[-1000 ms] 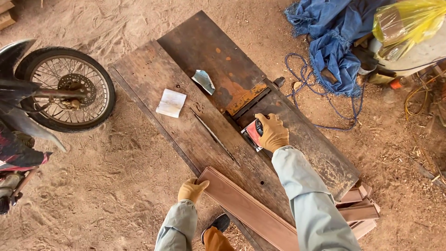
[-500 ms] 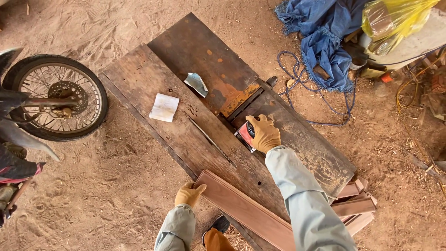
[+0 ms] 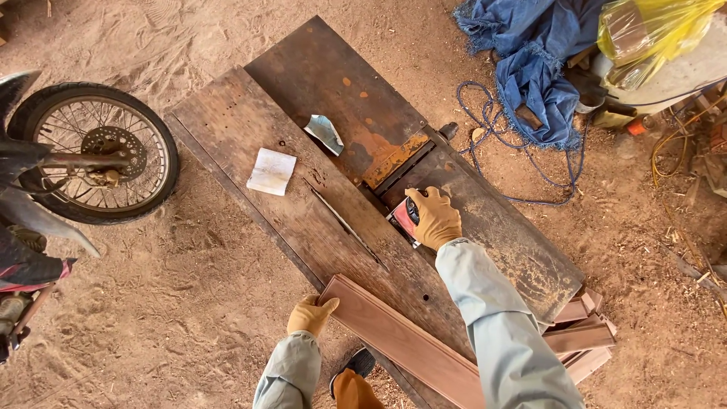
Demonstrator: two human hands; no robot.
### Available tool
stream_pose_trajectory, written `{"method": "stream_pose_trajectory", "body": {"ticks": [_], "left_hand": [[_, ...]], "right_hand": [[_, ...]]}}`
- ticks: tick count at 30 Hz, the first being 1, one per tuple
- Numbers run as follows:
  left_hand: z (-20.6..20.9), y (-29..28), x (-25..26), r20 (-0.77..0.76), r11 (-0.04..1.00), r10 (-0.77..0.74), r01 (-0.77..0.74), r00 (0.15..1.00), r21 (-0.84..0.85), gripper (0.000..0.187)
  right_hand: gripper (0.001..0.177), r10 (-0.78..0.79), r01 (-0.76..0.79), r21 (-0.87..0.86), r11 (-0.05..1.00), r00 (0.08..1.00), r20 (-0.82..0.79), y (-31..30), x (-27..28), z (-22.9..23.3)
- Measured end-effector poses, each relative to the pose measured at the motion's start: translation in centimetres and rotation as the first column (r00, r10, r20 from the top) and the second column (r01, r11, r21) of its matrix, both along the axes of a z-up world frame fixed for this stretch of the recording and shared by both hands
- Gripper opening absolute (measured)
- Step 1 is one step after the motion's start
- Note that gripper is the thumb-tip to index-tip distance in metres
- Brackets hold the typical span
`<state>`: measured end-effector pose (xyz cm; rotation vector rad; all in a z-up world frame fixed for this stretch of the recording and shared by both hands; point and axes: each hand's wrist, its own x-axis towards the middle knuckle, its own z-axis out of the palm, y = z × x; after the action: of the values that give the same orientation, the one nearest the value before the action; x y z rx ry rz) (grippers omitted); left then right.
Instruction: Sanding the surface and edges of wooden planks using a hand-held orbital sander and sandpaper.
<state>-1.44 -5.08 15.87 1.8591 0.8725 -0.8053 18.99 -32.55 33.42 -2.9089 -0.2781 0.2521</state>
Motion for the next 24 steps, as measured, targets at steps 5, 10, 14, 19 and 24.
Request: {"method": "stream_pose_trajectory", "body": {"ticks": [5,10,14,19,24], "left_hand": [[1.7,-0.2,0.1,0.0,0.998,-0.055,0.055,0.999,0.036,0.06],[0.6,-0.2,0.0,-0.009,1.0,-0.007,0.007,1.0,0.001,0.057],[-0.2,-0.1,-0.1,0.013,0.999,-0.002,0.002,1.0,-0.04,0.054],[-1.5,0.0,-0.1,0.018,0.999,0.03,-0.029,0.999,-0.044,0.057],[-2.0,0.0,0.0,0.005,0.999,0.025,-0.025,1.0,-0.04,0.057]], "right_hand": [[0.067,-0.007,0.008,0.021,1.0,1.0,-0.021,0.1,0.1,0.0],[0.066,-0.005,0.005,0.016,1.0,1.0,-0.023,-0.1,0.3,-0.2],[0.066,-0.005,0.006,0.042,0.999,1.0,-0.011,-0.6,0.3,-0.8],[0.067,-0.005,0.005,0.055,0.998,1.0,-0.003,-0.8,0.5,-0.8],[0.068,0.001,-0.001,0.059,0.998,1.0,0.004,-1.0,0.4,-1.0]]}}
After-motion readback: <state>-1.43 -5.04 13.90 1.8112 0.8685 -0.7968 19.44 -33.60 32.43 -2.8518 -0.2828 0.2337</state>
